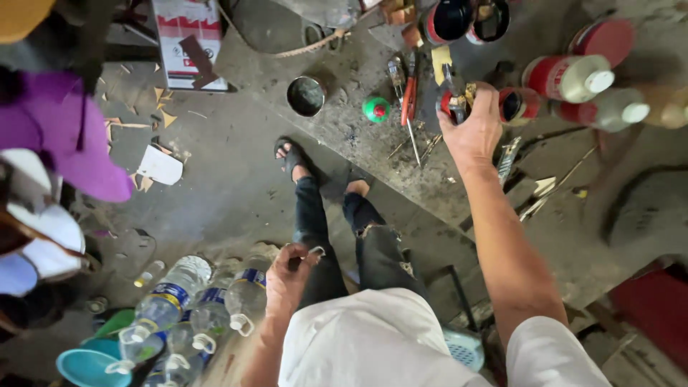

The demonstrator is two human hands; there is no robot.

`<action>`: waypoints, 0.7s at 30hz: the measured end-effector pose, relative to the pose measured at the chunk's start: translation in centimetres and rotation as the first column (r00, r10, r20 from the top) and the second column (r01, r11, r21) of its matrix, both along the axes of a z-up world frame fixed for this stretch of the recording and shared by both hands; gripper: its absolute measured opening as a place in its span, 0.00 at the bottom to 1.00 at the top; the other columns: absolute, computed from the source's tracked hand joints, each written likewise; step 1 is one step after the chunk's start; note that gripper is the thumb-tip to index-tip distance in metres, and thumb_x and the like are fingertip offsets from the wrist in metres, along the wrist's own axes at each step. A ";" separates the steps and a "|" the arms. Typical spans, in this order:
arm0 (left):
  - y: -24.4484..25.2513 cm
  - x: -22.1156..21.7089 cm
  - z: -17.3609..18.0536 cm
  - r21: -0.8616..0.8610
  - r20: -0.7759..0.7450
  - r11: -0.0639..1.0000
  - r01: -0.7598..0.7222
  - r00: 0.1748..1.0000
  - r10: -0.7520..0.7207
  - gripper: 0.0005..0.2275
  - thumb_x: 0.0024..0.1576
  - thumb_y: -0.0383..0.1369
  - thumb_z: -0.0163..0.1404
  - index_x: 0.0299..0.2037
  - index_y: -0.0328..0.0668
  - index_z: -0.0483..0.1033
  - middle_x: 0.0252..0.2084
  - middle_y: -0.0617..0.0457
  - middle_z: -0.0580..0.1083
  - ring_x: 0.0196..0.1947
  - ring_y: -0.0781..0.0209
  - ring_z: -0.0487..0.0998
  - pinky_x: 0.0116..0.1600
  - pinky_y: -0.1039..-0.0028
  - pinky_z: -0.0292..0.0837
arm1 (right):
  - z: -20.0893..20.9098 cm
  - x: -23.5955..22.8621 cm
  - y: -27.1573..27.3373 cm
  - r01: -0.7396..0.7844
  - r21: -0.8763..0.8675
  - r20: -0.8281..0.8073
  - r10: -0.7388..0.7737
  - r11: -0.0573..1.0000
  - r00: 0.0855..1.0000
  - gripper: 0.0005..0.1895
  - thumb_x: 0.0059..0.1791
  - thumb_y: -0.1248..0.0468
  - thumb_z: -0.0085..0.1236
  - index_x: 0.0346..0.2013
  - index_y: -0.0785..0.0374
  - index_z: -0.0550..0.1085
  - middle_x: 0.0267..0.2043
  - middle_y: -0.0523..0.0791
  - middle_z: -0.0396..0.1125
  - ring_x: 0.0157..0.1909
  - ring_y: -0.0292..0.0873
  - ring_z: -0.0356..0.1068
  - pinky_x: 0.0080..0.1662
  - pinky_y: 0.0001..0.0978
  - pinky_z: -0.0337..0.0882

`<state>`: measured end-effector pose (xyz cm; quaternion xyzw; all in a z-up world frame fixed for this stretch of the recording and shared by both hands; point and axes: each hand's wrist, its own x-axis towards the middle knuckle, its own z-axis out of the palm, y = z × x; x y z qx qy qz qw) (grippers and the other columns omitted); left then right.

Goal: The person dips a brush into a container of brown liquid and applies it to long strips of light-colored leather laid out on a glass display case. The person repeatedly dips the brush and paints the leather strips, covering them with the brown substance.

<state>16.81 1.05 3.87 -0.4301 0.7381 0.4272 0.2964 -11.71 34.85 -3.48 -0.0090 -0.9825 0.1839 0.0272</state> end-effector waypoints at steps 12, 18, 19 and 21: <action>-2.4 2.7 4.0 0.007 -0.444 0.997 -0.077 0.893 0.072 0.11 0.50 0.31 0.57 0.44 0.52 0.78 0.36 0.59 0.83 0.34 0.63 0.83 0.44 0.74 0.75 | 22.0 1.1 -5.8 -0.385 0.160 0.041 0.384 0.909 0.922 0.34 0.41 0.52 0.76 0.55 0.64 0.73 0.48 0.55 0.72 0.50 0.64 0.73 0.48 0.55 0.70; -9.2 9.5 1.1 -0.070 -0.403 0.966 -0.248 0.893 0.200 0.12 0.51 0.31 0.55 0.46 0.51 0.76 0.34 0.60 0.82 0.31 0.58 0.79 0.44 0.68 0.72 | 30.8 1.2 -15.3 -0.510 0.208 -0.021 0.525 0.835 0.851 0.38 0.39 0.48 0.80 0.54 0.70 0.75 0.49 0.59 0.74 0.51 0.65 0.74 0.50 0.54 0.72; -10.6 11.2 0.6 -0.080 -0.411 0.956 -0.284 0.883 0.228 0.12 0.51 0.31 0.55 0.46 0.51 0.76 0.34 0.60 0.82 0.31 0.58 0.79 0.44 0.68 0.72 | 32.1 1.3 -17.3 -0.539 0.202 -0.032 0.555 0.818 0.831 0.38 0.39 0.48 0.80 0.54 0.70 0.75 0.49 0.59 0.74 0.51 0.65 0.74 0.50 0.54 0.72; -13.7 14.8 -0.4 -0.078 -0.241 0.911 -0.406 0.894 0.378 0.11 0.48 0.32 0.52 0.42 0.54 0.77 0.32 0.57 0.81 0.32 0.55 0.80 0.45 0.66 0.73 | 34.7 1.7 -21.9 -0.449 0.247 0.115 0.434 0.859 0.894 0.38 0.44 0.41 0.75 0.55 0.65 0.75 0.47 0.61 0.75 0.46 0.72 0.74 0.44 0.61 0.71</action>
